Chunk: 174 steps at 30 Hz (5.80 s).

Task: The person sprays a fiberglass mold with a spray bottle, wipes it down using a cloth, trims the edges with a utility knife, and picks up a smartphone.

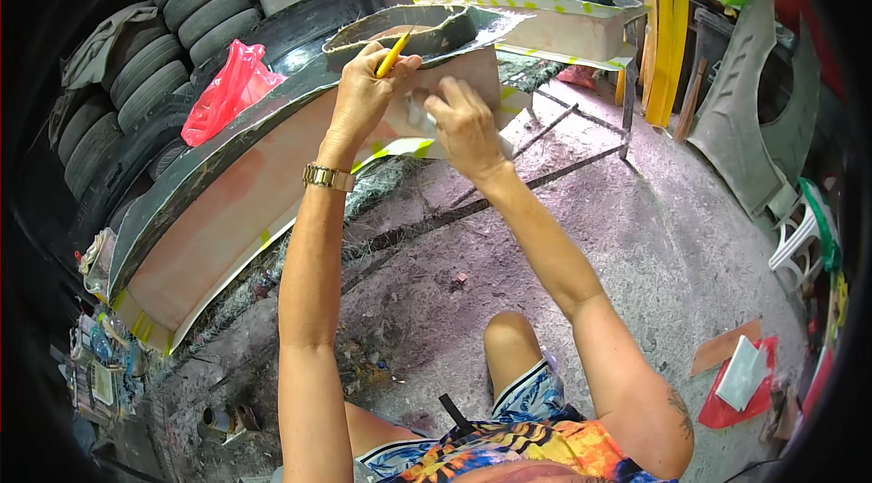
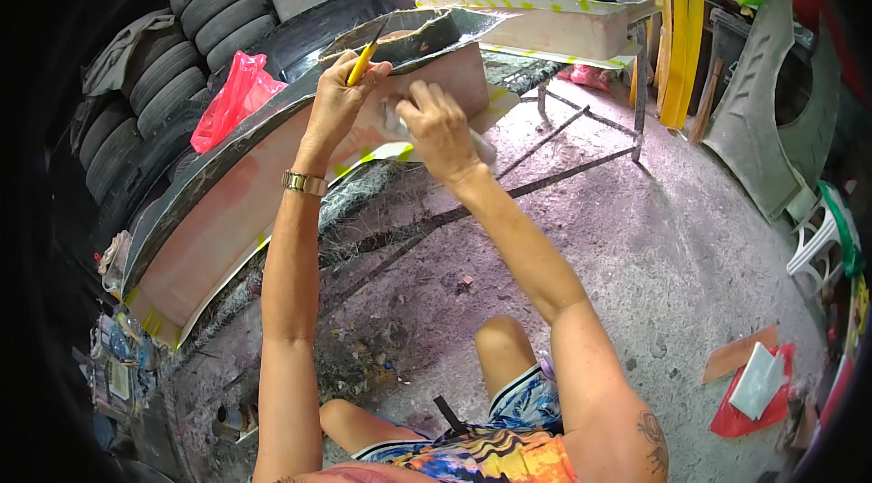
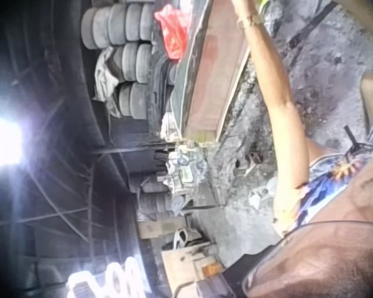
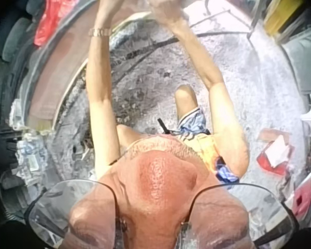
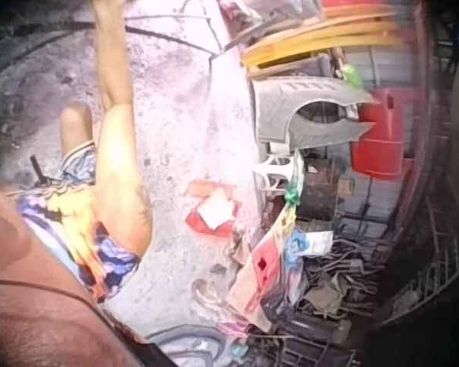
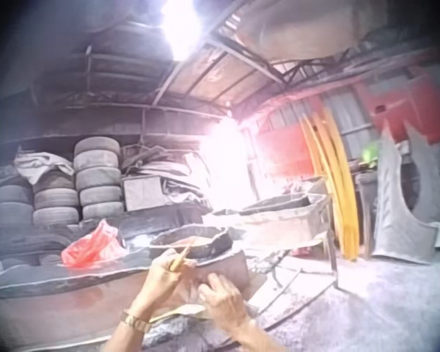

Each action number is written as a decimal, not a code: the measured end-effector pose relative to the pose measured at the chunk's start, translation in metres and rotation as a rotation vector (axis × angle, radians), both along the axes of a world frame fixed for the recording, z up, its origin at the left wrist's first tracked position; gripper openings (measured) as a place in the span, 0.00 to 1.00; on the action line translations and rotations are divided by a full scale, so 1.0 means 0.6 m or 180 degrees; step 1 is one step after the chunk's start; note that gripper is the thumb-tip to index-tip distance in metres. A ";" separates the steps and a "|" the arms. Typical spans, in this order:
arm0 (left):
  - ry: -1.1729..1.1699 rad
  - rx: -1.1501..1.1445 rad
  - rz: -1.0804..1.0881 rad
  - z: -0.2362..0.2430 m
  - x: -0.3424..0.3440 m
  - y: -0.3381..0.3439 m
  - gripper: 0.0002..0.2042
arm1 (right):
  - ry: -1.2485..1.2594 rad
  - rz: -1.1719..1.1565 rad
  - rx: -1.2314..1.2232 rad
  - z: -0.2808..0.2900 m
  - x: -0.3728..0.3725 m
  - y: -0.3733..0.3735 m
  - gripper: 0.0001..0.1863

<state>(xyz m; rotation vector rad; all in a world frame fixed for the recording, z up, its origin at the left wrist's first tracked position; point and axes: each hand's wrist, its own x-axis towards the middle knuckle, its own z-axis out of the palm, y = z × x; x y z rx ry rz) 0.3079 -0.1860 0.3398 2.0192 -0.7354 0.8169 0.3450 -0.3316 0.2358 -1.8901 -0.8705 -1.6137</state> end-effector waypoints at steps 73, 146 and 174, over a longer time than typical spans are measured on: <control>0.0869 0.1733 0.1315 0.115 -0.101 0.313 0.16 | -0.0515 0.0789 -0.0762 0.032 -0.082 0.316 0.09; 0.3915 -0.0297 0.0122 -0.561 -0.493 0.340 0.20 | 0.0416 0.1652 0.0360 0.056 -0.155 0.465 0.07; 0.3675 0.0394 0.0447 -0.561 -0.512 0.352 0.22 | 0.0572 0.1233 0.0904 0.078 -0.136 0.442 0.03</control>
